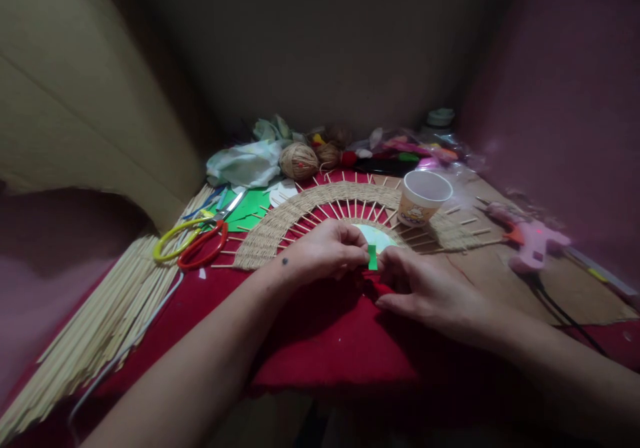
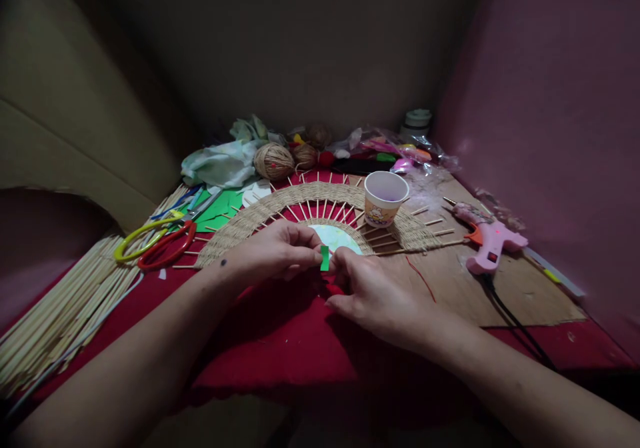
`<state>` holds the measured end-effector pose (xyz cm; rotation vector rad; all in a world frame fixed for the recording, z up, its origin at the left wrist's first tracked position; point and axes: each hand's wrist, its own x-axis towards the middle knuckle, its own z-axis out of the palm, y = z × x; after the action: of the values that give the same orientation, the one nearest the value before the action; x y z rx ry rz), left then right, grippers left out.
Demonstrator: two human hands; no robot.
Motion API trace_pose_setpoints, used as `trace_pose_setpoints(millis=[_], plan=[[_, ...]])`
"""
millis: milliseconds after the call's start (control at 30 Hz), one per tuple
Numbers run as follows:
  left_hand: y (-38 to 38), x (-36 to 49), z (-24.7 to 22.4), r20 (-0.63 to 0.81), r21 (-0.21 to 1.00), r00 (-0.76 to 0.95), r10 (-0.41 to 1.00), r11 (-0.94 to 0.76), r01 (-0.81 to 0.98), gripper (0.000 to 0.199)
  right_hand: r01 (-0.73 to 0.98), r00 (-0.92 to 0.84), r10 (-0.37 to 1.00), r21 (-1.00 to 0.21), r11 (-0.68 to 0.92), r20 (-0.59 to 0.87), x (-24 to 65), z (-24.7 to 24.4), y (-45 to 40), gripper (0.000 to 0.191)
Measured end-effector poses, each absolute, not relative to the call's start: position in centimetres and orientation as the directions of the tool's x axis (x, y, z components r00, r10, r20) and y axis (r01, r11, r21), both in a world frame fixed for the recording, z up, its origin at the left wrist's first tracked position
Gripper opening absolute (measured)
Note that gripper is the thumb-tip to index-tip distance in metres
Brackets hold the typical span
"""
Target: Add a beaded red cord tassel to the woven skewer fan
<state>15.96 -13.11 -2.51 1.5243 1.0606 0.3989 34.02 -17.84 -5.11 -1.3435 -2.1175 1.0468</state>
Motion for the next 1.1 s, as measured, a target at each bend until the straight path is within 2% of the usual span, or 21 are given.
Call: trace_pose_setpoints(millis=[100, 267, 433, 600, 800, 900, 1000, 1100], plan=[[-13.1, 15.9, -2.5, -0.305, 0.912, 0.525, 0.795, 0.086, 0.401, 0.006, 0.604, -0.417, 0.909, -0.749, 0.272, -0.005, 34.0, -5.5, -17.9, 0.013], [-13.1, 15.8, -2.5, -0.293, 0.903, 0.513, 0.807, 0.056, 0.427, 0.007, 0.566, -0.426, 0.904, -0.770, 0.295, 0.033, 34.0, -5.3, -17.8, 0.007], [-13.0, 15.9, -2.7, -0.295, 0.903, 0.513, 0.806, 0.059, 0.426, 0.006, 0.541, -0.428, 0.903, -0.813, 0.213, -0.048, 34.4, -4.9, -17.8, 0.006], [-13.0, 16.0, -2.8, -0.299, 0.904, 0.506, 0.809, 0.070, 0.422, 0.007, 0.668, -0.407, 0.913, -0.694, 0.271, -0.036, 34.8, -4.7, -17.8, 0.009], [-13.1, 16.0, -2.9, -0.303, 0.910, 0.512, 0.804, 0.084, 0.407, 0.008, 0.725, -0.429, 0.903, -0.602, 0.335, -0.015, 35.0, -5.0, -18.1, 0.017], [-13.1, 16.0, -2.9, -0.294, 0.912, 0.516, 0.805, 0.074, 0.404, 0.008, 0.759, -0.429, 0.901, -0.514, 0.399, 0.066, 35.0, -6.1, -18.2, 0.010], [-13.2, 16.2, -2.8, -0.288, 0.912, 0.521, 0.803, 0.065, 0.405, 0.009, 0.775, -0.431, 0.883, -0.423, 0.469, 0.188, 35.0, -7.0, -18.2, 0.014], [-13.4, 16.5, -2.8, -0.259, 0.913, 0.529, 0.808, 0.026, 0.407, 0.010, 0.754, -0.434, 0.866, -0.425, 0.500, 0.249, 35.0, -7.1, -18.2, 0.015]])
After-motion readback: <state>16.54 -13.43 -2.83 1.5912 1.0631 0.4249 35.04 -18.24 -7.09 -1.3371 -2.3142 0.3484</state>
